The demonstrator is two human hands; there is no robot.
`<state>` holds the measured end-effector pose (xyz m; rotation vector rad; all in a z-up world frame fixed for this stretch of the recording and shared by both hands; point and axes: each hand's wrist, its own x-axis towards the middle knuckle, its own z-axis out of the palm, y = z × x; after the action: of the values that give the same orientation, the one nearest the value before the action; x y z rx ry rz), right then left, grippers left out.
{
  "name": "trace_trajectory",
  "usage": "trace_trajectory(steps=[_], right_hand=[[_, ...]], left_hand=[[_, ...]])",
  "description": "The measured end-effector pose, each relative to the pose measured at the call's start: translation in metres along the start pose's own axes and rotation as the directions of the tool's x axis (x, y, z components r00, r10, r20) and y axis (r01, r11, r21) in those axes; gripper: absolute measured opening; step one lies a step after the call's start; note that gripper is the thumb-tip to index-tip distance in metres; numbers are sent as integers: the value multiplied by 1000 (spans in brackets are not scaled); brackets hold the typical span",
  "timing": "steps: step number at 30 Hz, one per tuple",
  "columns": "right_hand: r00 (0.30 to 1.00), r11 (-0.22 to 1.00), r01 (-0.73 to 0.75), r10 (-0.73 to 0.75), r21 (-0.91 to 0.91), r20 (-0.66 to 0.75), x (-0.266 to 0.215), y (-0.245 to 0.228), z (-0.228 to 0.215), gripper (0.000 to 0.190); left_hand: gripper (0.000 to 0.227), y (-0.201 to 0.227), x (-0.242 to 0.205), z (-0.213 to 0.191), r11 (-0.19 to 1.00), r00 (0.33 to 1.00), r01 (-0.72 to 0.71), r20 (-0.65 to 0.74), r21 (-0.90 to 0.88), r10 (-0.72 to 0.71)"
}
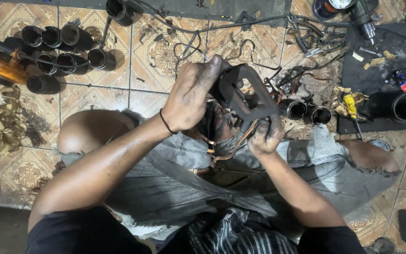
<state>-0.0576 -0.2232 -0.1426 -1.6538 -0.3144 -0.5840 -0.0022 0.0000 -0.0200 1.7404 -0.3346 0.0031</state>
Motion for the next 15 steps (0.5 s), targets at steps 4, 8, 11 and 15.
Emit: trace_trajectory(steps=[4, 8, 11, 15], right_hand=[[998, 998, 21, -25, -58, -63, -12, 4, 2, 45], [995, 993, -25, 35, 117, -92, -18, 11, -6, 38], [994, 988, -13, 29, 152, -103, -21, 14, -5, 35], [994, 986, -7, 25, 165, -108, -20, 7, 2, 35]], left_hand=[[68, -19, -6, 2, 998, 1000, 13, 2, -53, -13], [60, -10, 0, 1, 989, 999, 40, 25, -142, -37], [38, 7, 8, -3, 973, 996, 79, 64, -219, -66], [20, 7, 7, -1, 901, 984, 166, 126, -402, -126]])
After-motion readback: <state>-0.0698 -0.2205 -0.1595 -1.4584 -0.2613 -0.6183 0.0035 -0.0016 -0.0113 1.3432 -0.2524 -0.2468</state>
